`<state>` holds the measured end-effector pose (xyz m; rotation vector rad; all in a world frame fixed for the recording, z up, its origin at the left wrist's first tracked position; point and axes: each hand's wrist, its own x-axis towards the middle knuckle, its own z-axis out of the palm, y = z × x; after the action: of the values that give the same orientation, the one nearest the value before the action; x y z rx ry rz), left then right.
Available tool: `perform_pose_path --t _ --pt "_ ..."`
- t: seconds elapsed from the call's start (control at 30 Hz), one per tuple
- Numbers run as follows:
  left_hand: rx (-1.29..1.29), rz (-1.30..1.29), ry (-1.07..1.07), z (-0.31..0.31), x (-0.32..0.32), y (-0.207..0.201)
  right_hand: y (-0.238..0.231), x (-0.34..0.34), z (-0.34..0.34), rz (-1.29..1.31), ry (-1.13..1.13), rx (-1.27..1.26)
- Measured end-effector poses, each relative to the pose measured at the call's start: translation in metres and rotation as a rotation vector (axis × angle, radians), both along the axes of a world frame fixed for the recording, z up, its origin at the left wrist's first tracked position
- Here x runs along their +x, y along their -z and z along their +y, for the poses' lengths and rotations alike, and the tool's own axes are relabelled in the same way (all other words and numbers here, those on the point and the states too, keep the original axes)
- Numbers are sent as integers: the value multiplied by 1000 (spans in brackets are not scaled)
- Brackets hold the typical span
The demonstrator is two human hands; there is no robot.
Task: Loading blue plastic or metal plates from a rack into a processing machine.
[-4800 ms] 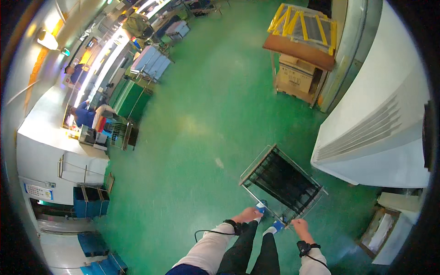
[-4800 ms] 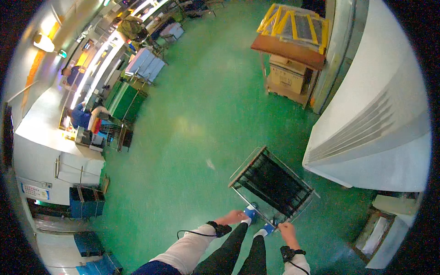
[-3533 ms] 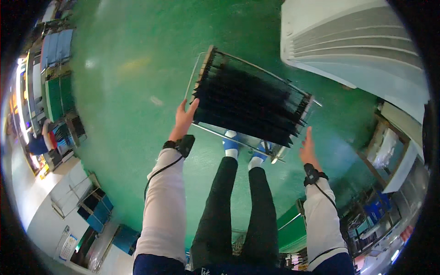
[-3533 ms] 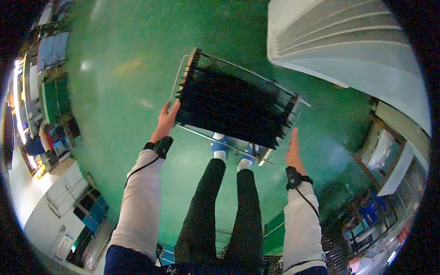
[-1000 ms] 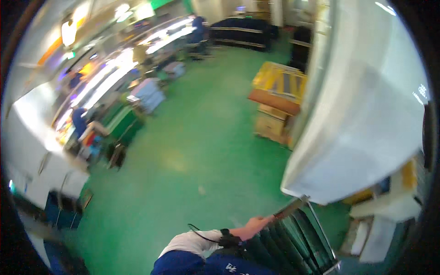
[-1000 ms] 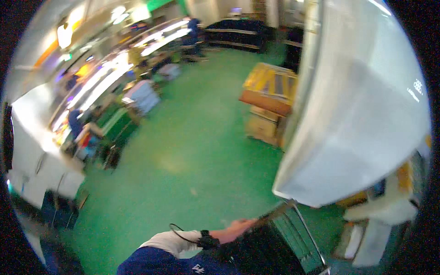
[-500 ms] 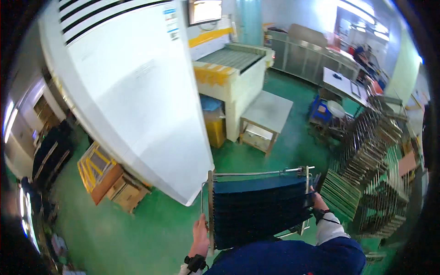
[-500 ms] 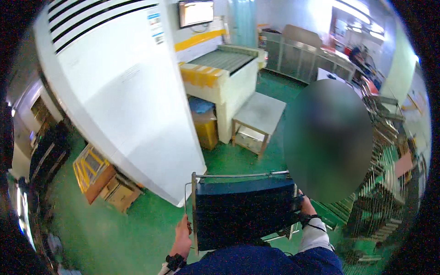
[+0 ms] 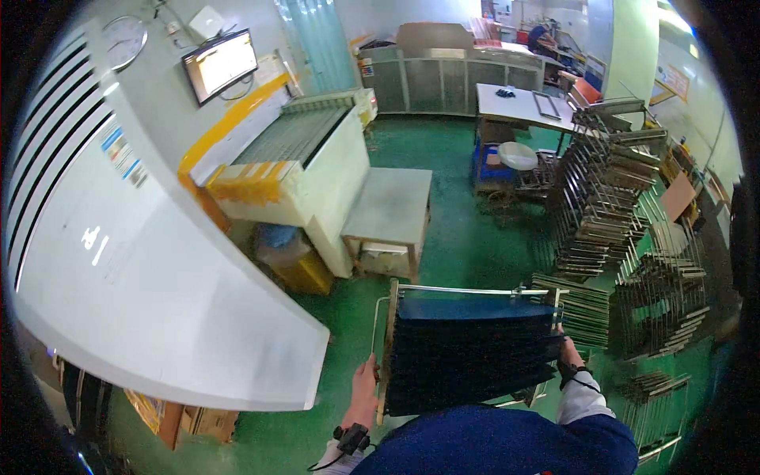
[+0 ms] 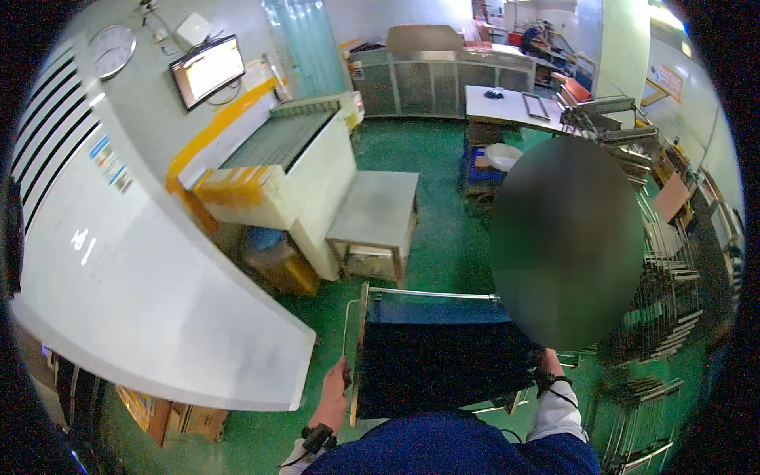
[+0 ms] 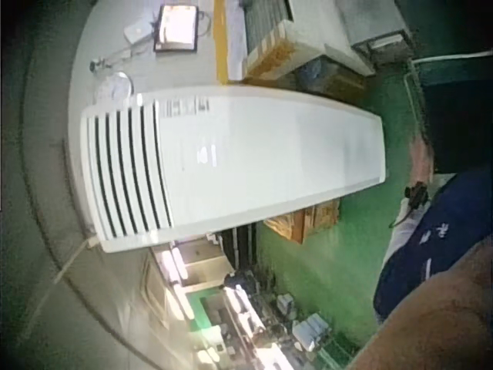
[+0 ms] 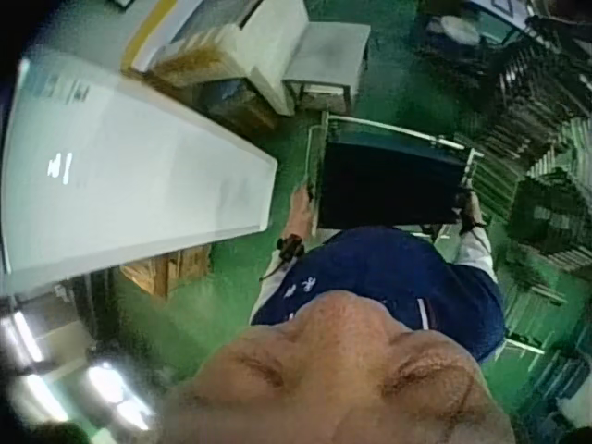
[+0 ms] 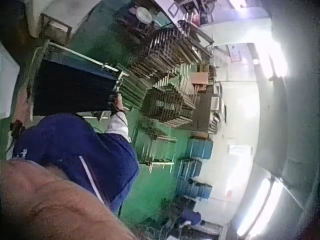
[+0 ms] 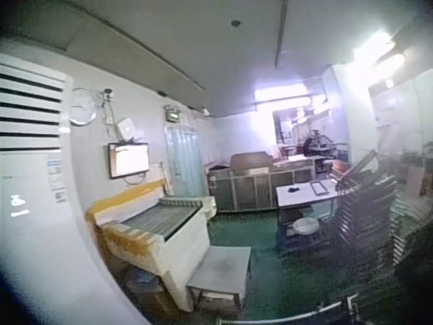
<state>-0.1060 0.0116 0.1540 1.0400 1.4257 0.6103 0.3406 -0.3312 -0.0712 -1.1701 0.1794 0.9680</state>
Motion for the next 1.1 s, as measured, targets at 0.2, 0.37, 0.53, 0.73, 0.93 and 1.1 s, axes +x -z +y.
perform_pose_path --t 0.2,0.37,0.53,0.73,0.93,1.1 --pt "16 20 75 -8 -14 -18 52 -28 -17 141 17 -183" --pt "10 15 37 -7 -6 -21 44 -34 -27 117 3 -158" --pt "-14 42 44 -9 -8 -17 -11 -35 -14 -117 -89 -415" --pt "-23 12 20 0 8 -3 33 -12 -19 108 38 -203" --pt "-1 -104 97 25 33 -17 43 19 -30 83 -42 46" --pt "151 -175 70 68 62 -47 -93 18 79 -192 10 68"
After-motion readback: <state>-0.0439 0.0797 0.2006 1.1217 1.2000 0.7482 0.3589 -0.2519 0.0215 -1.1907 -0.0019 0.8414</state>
